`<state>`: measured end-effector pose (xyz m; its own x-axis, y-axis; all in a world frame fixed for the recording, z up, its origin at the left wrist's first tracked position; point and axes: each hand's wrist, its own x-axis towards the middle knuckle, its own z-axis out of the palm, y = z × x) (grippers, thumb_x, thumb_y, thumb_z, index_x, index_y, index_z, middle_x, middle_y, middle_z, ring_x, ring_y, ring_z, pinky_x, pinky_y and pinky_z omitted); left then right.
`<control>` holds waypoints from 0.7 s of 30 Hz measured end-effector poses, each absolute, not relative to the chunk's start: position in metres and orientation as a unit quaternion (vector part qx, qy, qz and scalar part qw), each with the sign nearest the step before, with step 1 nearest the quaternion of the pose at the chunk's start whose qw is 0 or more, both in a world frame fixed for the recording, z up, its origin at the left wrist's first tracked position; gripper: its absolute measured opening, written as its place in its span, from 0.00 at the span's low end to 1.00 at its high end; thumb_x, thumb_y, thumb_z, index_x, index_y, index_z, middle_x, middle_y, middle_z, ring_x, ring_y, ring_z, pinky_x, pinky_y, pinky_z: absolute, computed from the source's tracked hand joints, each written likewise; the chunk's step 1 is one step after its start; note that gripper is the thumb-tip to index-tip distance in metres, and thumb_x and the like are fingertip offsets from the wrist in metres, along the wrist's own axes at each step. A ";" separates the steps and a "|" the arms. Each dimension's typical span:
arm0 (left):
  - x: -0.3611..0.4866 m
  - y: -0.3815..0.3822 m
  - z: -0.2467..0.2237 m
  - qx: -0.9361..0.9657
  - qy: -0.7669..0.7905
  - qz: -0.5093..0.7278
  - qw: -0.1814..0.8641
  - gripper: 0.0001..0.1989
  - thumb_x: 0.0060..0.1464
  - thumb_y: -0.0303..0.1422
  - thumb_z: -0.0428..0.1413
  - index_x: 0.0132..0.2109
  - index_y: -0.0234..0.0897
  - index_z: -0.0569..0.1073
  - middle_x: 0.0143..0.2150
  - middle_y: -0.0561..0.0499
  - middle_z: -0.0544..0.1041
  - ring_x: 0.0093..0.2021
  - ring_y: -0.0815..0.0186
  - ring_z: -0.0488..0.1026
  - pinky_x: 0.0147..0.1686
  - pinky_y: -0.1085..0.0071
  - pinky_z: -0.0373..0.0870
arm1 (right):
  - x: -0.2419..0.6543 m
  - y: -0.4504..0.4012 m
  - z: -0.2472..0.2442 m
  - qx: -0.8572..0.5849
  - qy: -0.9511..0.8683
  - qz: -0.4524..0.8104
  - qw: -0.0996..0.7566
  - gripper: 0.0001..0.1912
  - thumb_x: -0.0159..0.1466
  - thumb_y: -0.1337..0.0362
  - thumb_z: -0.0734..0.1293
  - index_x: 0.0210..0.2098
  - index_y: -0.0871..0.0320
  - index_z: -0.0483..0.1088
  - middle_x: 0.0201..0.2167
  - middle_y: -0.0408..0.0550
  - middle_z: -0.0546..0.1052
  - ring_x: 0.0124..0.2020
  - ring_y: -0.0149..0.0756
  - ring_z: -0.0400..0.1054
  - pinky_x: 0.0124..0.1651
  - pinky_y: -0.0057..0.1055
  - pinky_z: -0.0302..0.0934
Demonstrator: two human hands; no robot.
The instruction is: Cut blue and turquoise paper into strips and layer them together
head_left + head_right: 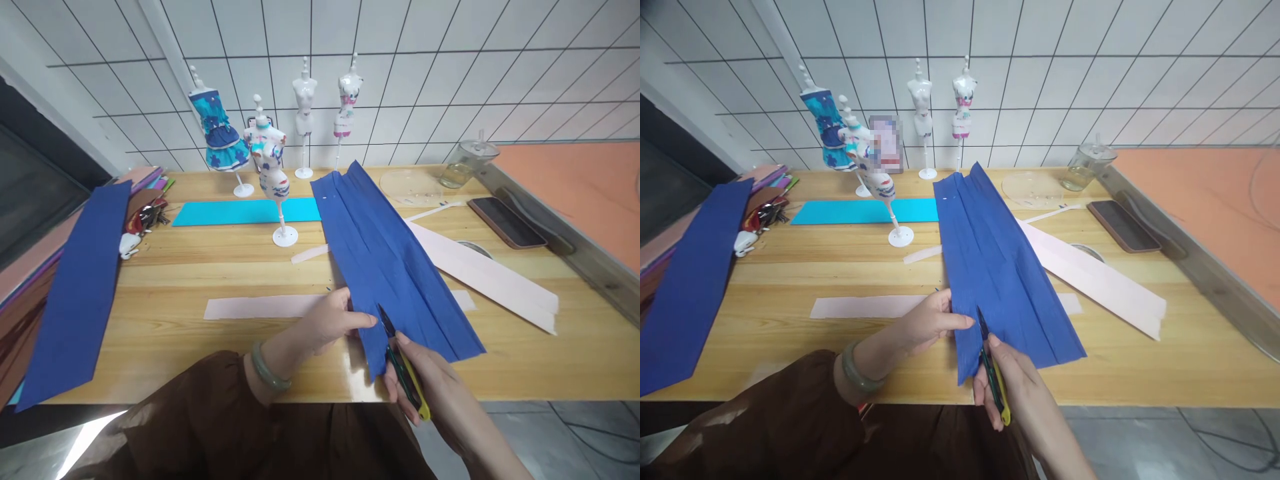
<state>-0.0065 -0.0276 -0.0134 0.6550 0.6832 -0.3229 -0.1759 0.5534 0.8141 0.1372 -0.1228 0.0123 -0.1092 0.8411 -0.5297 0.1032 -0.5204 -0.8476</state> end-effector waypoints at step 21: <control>-0.006 -0.029 -0.021 0.431 0.272 0.281 0.813 0.14 0.44 0.26 0.60 0.41 0.33 0.71 0.38 0.47 0.74 0.39 0.64 0.71 0.44 0.64 0.65 | 0.132 -0.118 0.011 -0.633 -0.428 0.576 0.291 0.32 0.64 0.42 0.49 0.15 0.56 0.61 0.10 0.40 0.62 0.12 0.27 0.57 0.23 0.27 0.55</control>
